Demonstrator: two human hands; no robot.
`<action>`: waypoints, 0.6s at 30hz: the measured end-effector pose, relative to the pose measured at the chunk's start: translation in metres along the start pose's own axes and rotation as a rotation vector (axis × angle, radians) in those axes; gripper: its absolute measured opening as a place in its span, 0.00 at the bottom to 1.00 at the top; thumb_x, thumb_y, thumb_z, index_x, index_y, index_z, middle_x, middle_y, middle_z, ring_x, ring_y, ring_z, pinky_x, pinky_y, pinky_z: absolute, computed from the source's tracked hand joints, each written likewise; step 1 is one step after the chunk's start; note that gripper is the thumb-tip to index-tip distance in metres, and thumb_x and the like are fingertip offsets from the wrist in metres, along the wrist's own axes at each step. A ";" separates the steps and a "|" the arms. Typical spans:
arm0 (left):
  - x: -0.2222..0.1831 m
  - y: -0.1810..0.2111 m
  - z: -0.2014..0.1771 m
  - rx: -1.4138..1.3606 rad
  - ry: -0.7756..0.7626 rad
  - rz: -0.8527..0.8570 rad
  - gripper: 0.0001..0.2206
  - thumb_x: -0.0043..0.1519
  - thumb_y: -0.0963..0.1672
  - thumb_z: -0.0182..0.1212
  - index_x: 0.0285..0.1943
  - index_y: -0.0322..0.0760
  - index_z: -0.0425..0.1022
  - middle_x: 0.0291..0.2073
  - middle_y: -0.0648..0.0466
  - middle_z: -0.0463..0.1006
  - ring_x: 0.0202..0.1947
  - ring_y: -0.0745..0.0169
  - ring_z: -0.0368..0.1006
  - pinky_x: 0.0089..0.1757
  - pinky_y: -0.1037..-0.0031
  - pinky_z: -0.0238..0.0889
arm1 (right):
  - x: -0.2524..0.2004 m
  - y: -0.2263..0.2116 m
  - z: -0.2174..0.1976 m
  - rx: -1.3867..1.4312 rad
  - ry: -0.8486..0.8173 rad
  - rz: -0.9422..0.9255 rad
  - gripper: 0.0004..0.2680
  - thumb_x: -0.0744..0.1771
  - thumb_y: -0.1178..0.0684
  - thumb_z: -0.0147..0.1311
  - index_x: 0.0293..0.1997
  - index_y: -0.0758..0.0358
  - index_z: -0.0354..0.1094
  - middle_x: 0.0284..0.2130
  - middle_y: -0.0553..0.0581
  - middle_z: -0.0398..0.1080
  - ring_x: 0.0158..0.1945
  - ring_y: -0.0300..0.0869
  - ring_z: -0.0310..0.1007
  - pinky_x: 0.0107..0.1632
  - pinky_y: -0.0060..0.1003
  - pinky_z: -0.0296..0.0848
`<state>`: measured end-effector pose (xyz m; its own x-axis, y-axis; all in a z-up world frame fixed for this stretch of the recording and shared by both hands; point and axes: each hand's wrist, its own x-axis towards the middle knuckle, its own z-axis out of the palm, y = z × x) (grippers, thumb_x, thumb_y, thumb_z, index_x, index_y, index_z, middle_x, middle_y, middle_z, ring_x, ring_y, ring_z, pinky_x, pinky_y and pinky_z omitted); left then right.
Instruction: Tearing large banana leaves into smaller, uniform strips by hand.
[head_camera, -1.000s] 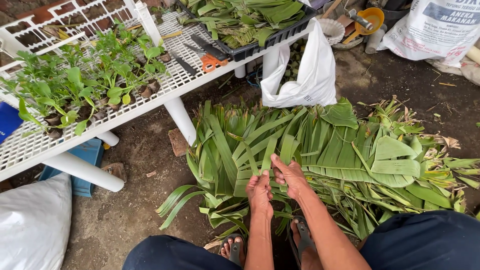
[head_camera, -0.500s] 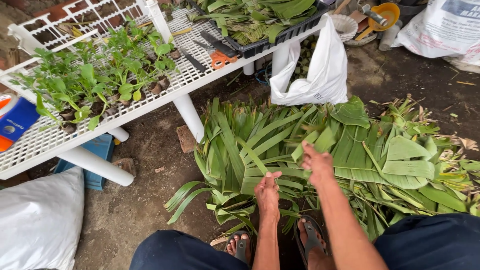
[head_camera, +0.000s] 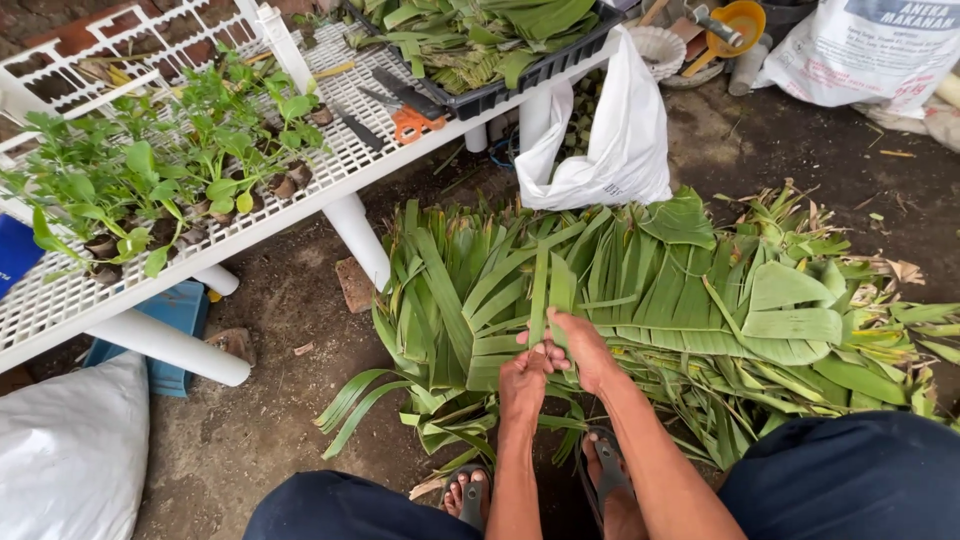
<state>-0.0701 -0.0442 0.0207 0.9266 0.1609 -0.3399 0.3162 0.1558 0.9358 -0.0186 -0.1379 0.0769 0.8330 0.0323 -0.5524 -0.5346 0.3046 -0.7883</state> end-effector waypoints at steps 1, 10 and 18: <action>0.006 -0.007 -0.001 0.040 0.057 -0.020 0.17 0.69 0.43 0.52 0.24 0.39 0.76 0.20 0.56 0.72 0.21 0.69 0.60 0.28 0.80 0.52 | -0.011 -0.010 0.006 -0.056 -0.030 -0.011 0.09 0.67 0.50 0.58 0.37 0.66 0.65 0.19 0.52 0.58 0.16 0.35 0.55 0.18 0.29 0.56; 0.010 -0.012 -0.014 0.065 0.047 -0.042 0.16 0.68 0.45 0.57 0.24 0.40 0.77 0.18 0.57 0.68 0.19 0.70 0.55 0.28 0.79 0.52 | -0.003 -0.033 -0.014 -0.212 0.222 -0.062 0.05 0.66 0.54 0.64 0.38 0.63 0.75 0.23 0.55 0.71 0.17 0.37 0.54 0.21 0.32 0.60; -0.028 0.174 -0.097 0.176 0.312 0.106 0.13 0.67 0.43 0.46 0.30 0.41 0.72 0.41 0.44 0.76 0.44 0.50 0.71 0.53 0.57 0.62 | 0.040 -0.054 -0.103 0.300 0.304 -0.290 0.09 0.64 0.53 0.66 0.44 0.62 0.71 0.28 0.54 0.77 0.16 0.31 0.51 0.16 0.24 0.52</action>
<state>-0.0602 0.0730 0.1843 0.8580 0.4609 -0.2265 0.2767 -0.0433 0.9600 0.0291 -0.2509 0.0697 0.8380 -0.3582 -0.4117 -0.1864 0.5211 -0.8329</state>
